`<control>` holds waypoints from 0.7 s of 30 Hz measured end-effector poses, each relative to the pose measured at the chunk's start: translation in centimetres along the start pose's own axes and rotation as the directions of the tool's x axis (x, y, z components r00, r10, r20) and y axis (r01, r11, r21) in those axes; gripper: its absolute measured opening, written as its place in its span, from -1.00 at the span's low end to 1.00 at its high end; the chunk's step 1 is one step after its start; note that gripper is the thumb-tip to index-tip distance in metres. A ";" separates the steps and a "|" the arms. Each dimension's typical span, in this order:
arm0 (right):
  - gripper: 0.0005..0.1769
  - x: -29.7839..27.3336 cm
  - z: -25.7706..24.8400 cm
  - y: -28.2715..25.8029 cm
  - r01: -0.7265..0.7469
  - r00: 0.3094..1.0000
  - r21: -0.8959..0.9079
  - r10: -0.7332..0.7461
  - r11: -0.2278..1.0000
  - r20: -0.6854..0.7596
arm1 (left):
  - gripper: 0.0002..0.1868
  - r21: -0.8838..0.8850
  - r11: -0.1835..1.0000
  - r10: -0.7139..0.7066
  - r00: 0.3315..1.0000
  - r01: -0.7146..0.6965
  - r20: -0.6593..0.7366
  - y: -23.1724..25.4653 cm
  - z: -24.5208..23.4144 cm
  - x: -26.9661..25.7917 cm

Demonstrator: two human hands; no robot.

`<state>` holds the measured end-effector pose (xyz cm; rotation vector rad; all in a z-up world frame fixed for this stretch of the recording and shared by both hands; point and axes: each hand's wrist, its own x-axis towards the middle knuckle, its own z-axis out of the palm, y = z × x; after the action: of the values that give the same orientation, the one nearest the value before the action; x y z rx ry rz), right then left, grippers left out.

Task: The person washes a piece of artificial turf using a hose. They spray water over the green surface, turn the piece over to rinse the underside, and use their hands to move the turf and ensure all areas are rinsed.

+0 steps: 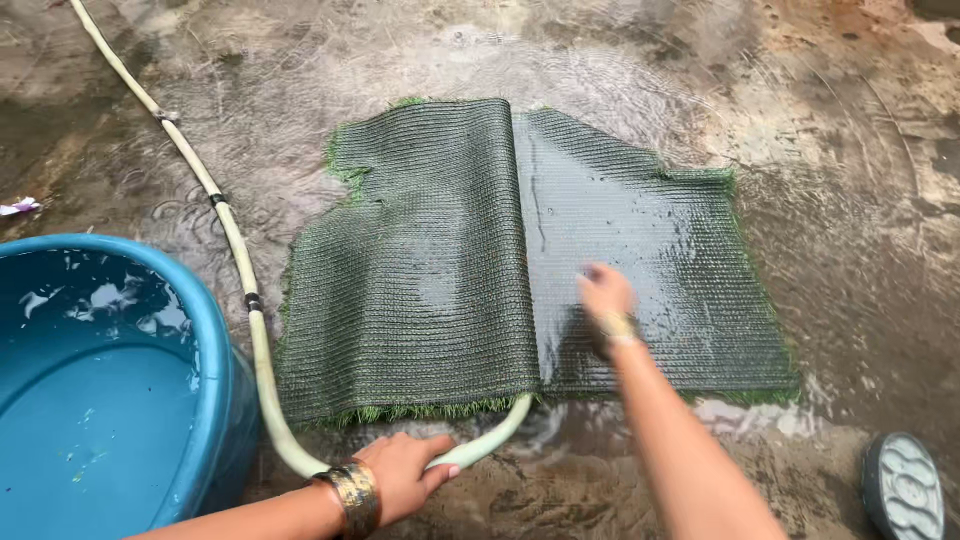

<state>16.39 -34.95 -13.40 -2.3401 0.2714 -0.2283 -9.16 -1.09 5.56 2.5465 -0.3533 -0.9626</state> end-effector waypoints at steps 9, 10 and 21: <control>0.71 -2.9 -16.9 22.1 -0.667 0.745 -0.282 0.626 0.690 -0.230 | -0.58 -0.087 0.992 -0.094 0.995 0.090 -0.040 3.4 -6.3 -3.1; 0.74 -2.1 -17.3 22.4 -0.639 0.767 -0.306 0.612 0.706 -0.193 | -0.59 -0.097 0.994 -0.057 0.995 0.049 -0.083 3.6 -6.4 -2.6; -0.40 7.0 -20.0 19.1 -0.325 0.888 0.002 0.306 0.946 -0.344 | -0.54 -0.053 0.998 -0.028 0.996 0.024 -0.081 4.8 -1.9 6.2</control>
<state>15.78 -63.43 -12.40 -2.2594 0.8319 -0.4695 -3.81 -7.08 5.38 2.5397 -0.2690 -0.8623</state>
